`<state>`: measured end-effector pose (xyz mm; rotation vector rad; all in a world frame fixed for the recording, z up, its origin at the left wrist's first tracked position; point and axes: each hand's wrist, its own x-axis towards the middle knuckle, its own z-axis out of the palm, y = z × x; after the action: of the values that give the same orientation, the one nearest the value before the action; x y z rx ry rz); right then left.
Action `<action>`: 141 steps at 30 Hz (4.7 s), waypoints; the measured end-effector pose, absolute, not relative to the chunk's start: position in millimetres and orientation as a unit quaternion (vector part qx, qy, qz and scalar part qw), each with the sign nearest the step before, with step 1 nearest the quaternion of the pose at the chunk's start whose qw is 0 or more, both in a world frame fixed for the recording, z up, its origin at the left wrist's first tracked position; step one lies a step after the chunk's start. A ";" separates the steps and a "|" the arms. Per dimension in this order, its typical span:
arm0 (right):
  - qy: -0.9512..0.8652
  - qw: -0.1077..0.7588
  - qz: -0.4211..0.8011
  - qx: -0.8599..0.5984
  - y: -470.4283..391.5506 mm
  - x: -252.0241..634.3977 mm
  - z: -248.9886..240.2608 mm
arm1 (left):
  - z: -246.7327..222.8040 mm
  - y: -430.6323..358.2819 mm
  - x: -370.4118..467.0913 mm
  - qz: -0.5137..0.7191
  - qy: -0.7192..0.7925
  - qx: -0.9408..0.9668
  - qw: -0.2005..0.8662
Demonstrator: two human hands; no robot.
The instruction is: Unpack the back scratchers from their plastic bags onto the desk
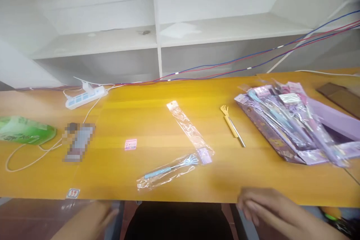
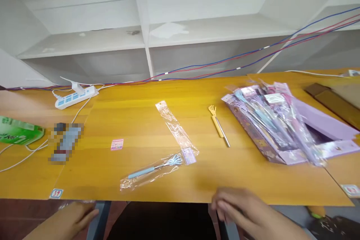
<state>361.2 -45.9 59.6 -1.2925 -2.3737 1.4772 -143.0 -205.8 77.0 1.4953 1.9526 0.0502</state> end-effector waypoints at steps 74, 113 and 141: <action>-0.630 0.391 0.551 -0.384 74.9 210.8 -14.0 | 1.3 -24.1 -74.2 0.320 0.472 0.620 0.539; -0.829 0.429 0.246 -0.260 100.2 159.5 -31.2 | -18.0 34.1 -51.4 0.376 0.468 0.537 0.592; -0.789 0.383 0.340 -0.340 107.2 180.1 -19.5 | -13.5 27.8 -49.7 0.402 0.434 0.504 0.629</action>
<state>180.1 107.2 -19.5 -0.8679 -2.0119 0.8674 -49.7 27.8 -13.5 1.1543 0.9942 0.9217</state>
